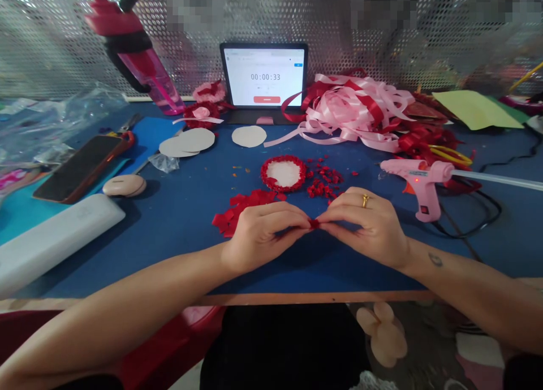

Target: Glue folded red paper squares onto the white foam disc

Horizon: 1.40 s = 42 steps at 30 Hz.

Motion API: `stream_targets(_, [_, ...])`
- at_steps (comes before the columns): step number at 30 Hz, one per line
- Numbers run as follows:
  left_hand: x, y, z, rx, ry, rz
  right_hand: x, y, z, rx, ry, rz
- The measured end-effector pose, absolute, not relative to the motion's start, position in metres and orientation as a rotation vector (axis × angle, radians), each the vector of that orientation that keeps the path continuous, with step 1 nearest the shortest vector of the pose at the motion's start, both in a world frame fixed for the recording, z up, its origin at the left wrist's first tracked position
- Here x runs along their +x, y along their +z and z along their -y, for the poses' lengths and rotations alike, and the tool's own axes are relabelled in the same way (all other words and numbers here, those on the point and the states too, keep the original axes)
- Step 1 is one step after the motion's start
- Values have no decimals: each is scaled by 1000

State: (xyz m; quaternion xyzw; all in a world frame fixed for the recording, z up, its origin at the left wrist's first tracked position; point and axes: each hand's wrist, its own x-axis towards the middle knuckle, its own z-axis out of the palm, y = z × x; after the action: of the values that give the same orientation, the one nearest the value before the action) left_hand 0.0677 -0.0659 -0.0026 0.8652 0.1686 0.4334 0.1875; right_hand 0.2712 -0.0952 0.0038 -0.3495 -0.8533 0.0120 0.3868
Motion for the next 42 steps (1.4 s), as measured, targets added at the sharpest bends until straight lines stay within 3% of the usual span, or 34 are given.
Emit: stream_targets(42, [70,-10,69,2672,1193,-570,269,-4,101,-873,45,2414])
